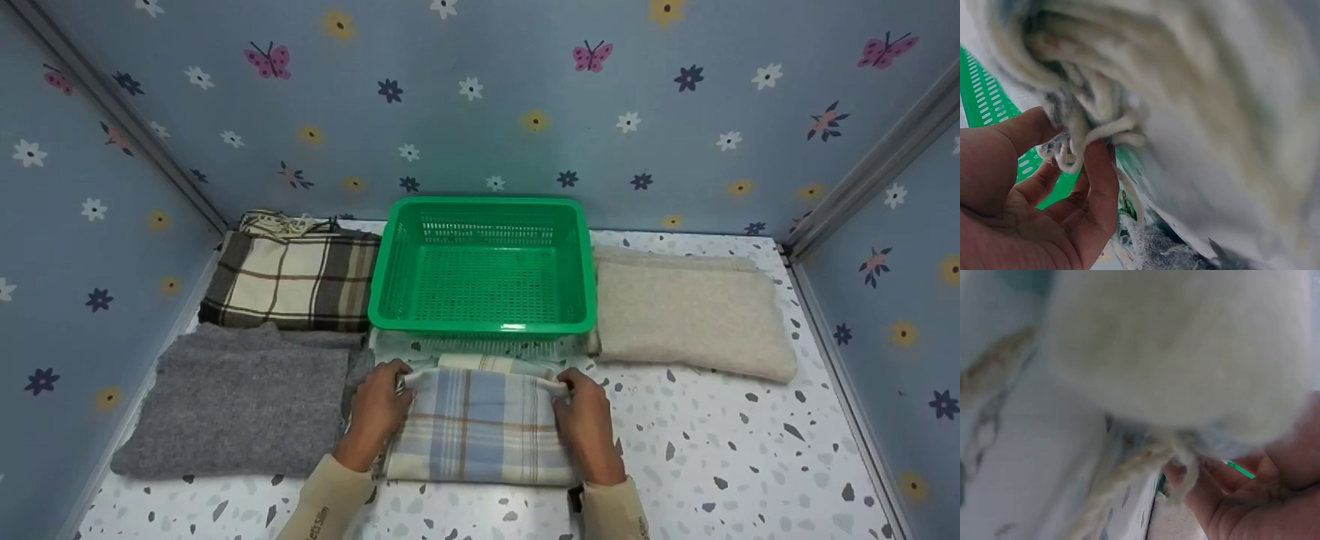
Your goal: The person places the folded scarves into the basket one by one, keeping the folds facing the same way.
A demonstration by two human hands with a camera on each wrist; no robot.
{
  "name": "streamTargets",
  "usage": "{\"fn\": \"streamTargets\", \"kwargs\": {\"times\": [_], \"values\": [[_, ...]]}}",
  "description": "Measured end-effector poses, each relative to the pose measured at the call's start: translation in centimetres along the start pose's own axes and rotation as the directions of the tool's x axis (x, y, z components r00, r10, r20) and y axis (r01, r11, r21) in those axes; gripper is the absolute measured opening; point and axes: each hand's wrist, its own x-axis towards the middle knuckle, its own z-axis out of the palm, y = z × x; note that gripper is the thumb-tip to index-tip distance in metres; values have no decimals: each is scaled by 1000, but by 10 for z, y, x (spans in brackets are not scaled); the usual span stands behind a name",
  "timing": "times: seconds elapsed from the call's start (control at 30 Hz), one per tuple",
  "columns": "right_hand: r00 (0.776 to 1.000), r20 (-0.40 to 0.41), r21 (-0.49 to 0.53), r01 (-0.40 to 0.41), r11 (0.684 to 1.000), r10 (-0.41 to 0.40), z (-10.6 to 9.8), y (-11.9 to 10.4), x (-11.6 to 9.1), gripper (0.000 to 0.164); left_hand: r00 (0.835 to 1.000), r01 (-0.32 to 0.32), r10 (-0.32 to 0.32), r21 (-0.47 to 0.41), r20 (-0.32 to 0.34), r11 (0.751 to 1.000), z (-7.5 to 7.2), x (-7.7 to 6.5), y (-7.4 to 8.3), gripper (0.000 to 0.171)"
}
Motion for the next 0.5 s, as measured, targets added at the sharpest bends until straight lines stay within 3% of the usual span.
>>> {"fn": "streamTargets", "kwargs": {"times": [0.5], "values": [[1000,-11,1,-2,1000,2,2,-1,5,29,1000,-7,7,-10,-4,1000,1,4,-2,22]]}}
